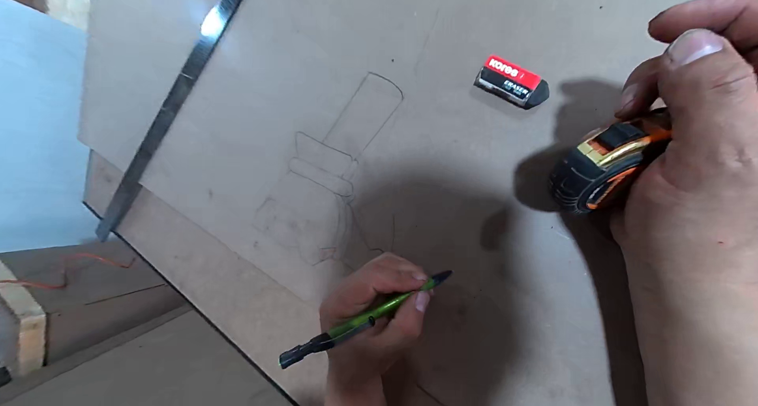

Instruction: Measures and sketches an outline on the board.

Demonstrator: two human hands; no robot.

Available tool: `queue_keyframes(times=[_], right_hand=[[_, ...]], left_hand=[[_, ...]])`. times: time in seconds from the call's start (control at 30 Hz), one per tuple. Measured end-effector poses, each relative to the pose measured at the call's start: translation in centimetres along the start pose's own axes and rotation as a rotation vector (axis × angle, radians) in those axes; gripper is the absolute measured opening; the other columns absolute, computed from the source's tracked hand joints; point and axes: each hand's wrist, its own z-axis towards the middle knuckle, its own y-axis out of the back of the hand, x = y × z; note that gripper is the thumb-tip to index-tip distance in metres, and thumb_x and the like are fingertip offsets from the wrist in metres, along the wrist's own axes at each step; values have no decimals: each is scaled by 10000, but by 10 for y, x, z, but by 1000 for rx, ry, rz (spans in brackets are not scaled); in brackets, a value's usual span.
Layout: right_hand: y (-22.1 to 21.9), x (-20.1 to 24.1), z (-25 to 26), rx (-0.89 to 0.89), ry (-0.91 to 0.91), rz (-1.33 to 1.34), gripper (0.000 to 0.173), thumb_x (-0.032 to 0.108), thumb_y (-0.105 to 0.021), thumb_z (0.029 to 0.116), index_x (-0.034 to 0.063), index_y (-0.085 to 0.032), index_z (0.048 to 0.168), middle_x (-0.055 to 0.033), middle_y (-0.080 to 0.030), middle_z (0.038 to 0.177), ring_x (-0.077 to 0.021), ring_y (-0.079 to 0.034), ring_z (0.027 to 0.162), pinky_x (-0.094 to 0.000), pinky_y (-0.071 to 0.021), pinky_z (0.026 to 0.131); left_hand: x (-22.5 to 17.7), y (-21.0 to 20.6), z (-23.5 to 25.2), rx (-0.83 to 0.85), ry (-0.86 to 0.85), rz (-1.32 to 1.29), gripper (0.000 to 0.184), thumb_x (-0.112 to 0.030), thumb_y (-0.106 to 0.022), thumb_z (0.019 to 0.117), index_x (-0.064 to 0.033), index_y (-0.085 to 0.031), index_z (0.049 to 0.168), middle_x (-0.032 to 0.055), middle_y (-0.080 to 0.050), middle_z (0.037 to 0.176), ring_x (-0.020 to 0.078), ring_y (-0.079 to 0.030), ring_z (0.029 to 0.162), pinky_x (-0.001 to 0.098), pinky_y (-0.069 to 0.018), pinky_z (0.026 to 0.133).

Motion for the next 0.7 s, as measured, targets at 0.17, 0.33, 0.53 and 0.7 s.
queue_keyframes(times=[0.17,0.33,0.53,0.7], right_hand=[[4,-13,2,-7,-8,62,157,95,-523,1051,8,-641,1107,-6,-653,845,-125,-650,724,-278,-581,669],[5,-16,2,-13,5,68,152,83,-524,1046,7,-638,1113,-2,-652,842,-124,-649,725,-280,-580,676],[2,-13,2,-45,-9,81,119,80,-531,1045,17,-633,1047,-11,-651,815,-127,-645,708,-280,-569,667],[2,-12,2,-43,-18,71,116,83,-537,1044,23,-632,1016,-19,-663,813,-135,-654,721,-283,-568,676]], left_hand=[[2,-6,1,-235,26,3,129,-110,-730,938,-99,-717,1066,46,-727,981,147,-710,747,283,-633,621],[-3,-15,6,-378,102,105,116,-63,-717,925,-69,-697,1040,56,-740,916,150,-717,694,274,-631,582],[-2,-15,7,-360,105,122,113,-67,-718,930,-66,-699,1042,54,-746,913,154,-724,699,281,-638,593],[-1,-6,2,-146,43,104,131,-103,-744,919,-100,-722,1049,24,-735,967,134,-708,724,268,-628,594]])
